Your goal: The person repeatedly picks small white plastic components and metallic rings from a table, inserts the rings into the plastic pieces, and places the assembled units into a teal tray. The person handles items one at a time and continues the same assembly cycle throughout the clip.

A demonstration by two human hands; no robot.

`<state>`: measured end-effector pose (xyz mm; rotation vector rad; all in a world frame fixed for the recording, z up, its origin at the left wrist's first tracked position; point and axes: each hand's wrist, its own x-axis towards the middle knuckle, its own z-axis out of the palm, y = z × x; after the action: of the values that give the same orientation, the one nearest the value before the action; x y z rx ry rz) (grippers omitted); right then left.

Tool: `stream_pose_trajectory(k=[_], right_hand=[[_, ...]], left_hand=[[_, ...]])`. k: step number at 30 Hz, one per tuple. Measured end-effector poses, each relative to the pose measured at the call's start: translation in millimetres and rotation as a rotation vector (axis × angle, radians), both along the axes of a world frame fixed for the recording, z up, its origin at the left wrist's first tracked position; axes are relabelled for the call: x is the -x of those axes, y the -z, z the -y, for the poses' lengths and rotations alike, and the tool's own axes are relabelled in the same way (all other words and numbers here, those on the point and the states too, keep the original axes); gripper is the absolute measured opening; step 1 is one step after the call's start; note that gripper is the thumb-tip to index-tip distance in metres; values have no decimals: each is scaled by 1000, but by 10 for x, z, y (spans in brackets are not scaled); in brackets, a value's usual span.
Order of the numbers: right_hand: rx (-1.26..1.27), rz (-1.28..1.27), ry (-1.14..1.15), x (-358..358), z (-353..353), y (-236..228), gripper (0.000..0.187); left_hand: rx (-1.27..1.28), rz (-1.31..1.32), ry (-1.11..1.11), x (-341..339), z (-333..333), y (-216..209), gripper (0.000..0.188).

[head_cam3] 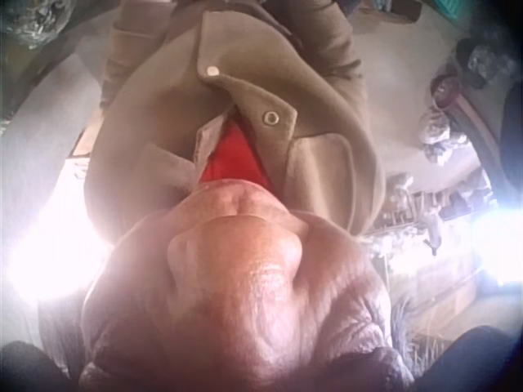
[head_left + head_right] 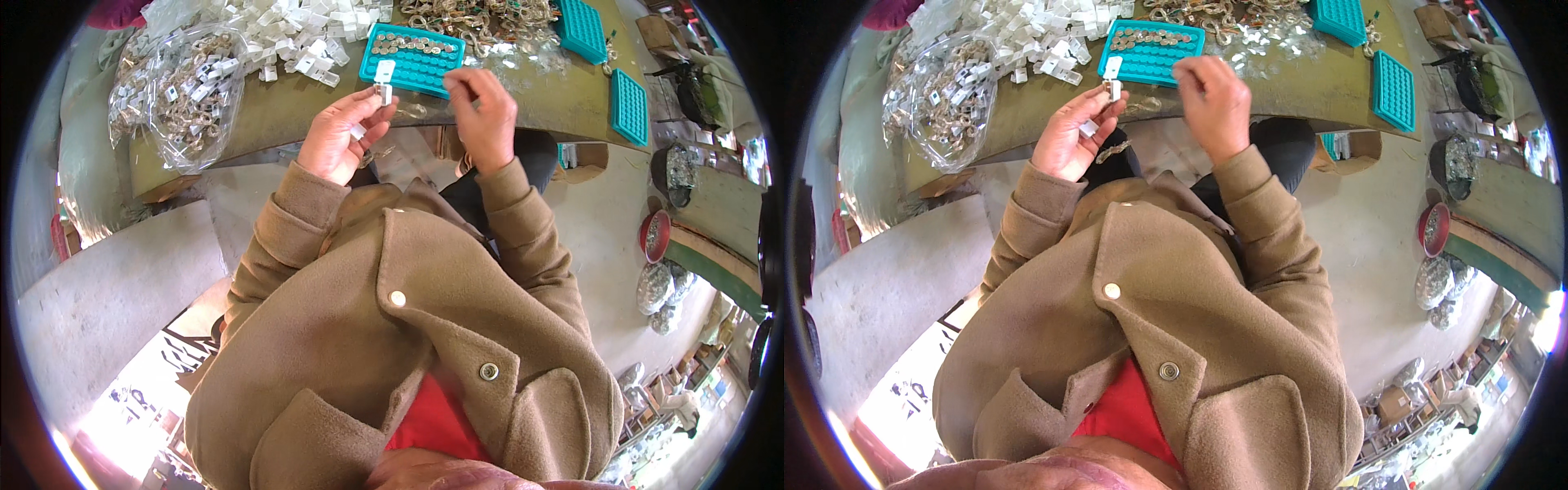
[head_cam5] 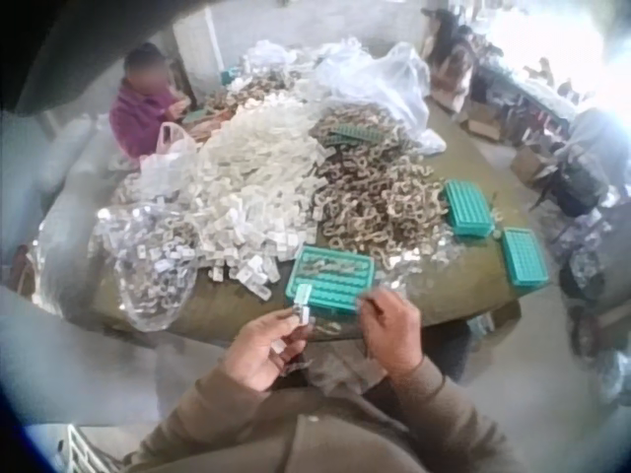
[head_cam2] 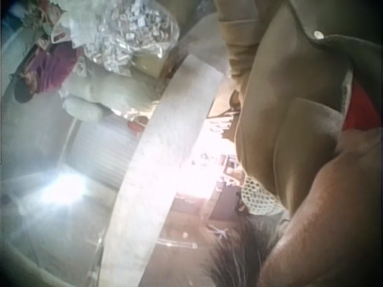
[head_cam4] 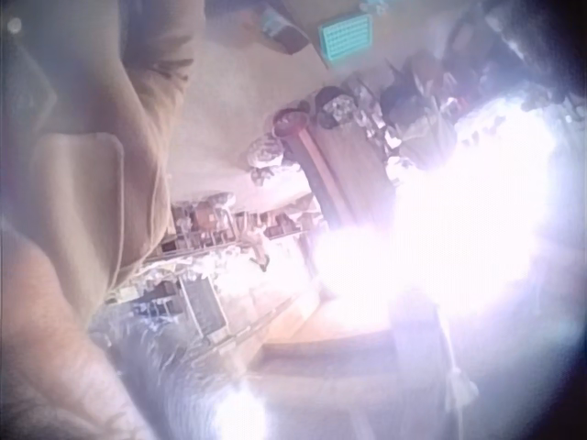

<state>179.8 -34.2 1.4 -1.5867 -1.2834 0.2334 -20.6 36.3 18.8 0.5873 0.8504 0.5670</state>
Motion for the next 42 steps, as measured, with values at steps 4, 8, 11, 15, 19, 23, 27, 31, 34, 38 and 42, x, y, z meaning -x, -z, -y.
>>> stream_pose_trajectory(k=[4, 8, 11, 15, 19, 23, 27, 31, 34, 38, 42], right_hand=[[4, 164, 93, -276, -258, 67, 10], [79, 315, 108, -322, -465, 184, 10], [107, 402, 111, -309, -512, 234, 10], [128, 395, 110, -329, -506, 210, 9], [178, 262, 40, -384, -536, 157, 11], [222, 221, -78, -433, -632, 163, 15], [236, 254, -126, -472, -644, 164, 14], [244, 290, -146, -462, -613, 69, 14], [216, 180, -141, -370, -526, -39, 14], [134, 30, -283, -186, -331, -156, 12], [31, 90, -314, -33, -250, -173, 13]], left_hand=[[-79, -86, 94, -105, 73, 31, 20], [-97, -139, 148, -184, 105, 71, 17], [-92, -122, 165, -192, 107, 109, 16], [-88, -94, 167, -197, 81, 149, 15], [-79, -97, 171, -246, 2, 141, 17], [-33, -98, 169, -300, -84, 103, 21], [11, 5, 170, -310, -181, 86, 23], [-2, 10, 143, -317, -215, 88, 24], [-16, 6, 138, -307, -212, 74, 24], [-22, -8, 134, -300, -178, 55, 24], [-40, -32, 123, -316, -129, 58, 27]])
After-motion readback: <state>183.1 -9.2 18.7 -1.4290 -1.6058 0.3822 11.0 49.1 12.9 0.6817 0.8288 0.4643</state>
